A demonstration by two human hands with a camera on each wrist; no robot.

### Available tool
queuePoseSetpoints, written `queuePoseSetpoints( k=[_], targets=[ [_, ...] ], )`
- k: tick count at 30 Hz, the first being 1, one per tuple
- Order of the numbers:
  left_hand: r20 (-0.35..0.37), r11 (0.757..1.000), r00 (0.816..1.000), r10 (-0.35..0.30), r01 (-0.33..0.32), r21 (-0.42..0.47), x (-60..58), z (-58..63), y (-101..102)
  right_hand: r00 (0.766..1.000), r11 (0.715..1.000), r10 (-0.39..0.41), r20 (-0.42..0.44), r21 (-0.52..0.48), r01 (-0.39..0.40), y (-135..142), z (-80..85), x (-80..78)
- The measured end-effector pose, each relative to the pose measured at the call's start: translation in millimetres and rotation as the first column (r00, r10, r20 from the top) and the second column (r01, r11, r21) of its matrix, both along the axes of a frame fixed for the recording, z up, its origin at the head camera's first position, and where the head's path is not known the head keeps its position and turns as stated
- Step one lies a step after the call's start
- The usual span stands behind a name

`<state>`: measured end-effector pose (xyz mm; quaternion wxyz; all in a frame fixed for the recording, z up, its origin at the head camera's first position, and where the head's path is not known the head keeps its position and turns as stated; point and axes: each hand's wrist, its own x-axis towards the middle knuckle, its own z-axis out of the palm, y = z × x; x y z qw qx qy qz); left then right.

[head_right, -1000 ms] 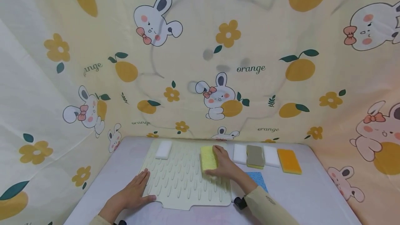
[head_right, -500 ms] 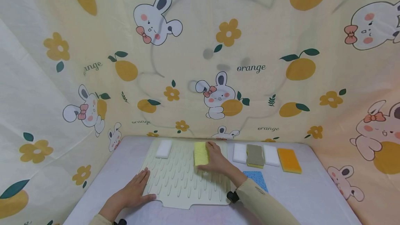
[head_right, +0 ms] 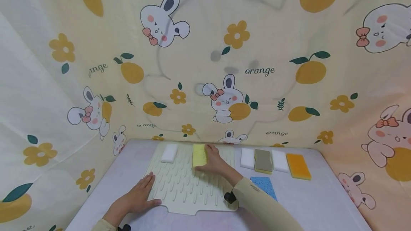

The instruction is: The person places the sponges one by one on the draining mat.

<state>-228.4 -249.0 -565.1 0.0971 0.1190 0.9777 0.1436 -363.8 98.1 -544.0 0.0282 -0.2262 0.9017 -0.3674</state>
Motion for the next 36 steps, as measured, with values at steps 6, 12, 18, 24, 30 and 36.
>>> queuePoseSetpoints(
  k=[6, 12, 18, 24, 30, 36],
  targets=[
    [0.008, 1.000, 1.000, -0.001, 0.001, 0.014, 0.0, 2.5, 0, 1.000, 1.000, -0.013, 0.021, -0.005, 0.013, -13, -3.3, -4.9],
    [0.030, 1.000, 1.000, -0.005, 0.005, 0.009, -0.3, 3.2, 0, 0.999, 0.999, -0.020, 0.039, 0.034, 0.019, -27, -8.9, -11.2],
    [0.026, 1.000, 1.000, -0.008, 0.007, 0.020, 0.6, 2.1, 0, 0.996, 1.000, -0.027, 0.085, 0.015, 0.025, -37, -12.2, -17.1],
    [0.034, 1.000, 0.999, -0.001, 0.001, 0.000, -0.1, 1.9, 1, 0.996, 1.000, -0.011, 0.087, 0.024, 0.009, -46, -16.1, -25.0],
    [0.034, 1.000, 0.999, 0.017, -0.017, -0.012, -0.7, 2.9, 1, 0.995, 1.000, -0.018, 0.098, 0.024, 0.015, -54, -13.7, -27.2],
    [0.038, 0.999, 0.999, 0.019, -0.018, -0.027, -0.9, 2.8, 1, 0.994, 1.000, -0.022, 0.108, 0.014, 0.021, -62, -13.1, -27.4]
  ],
)
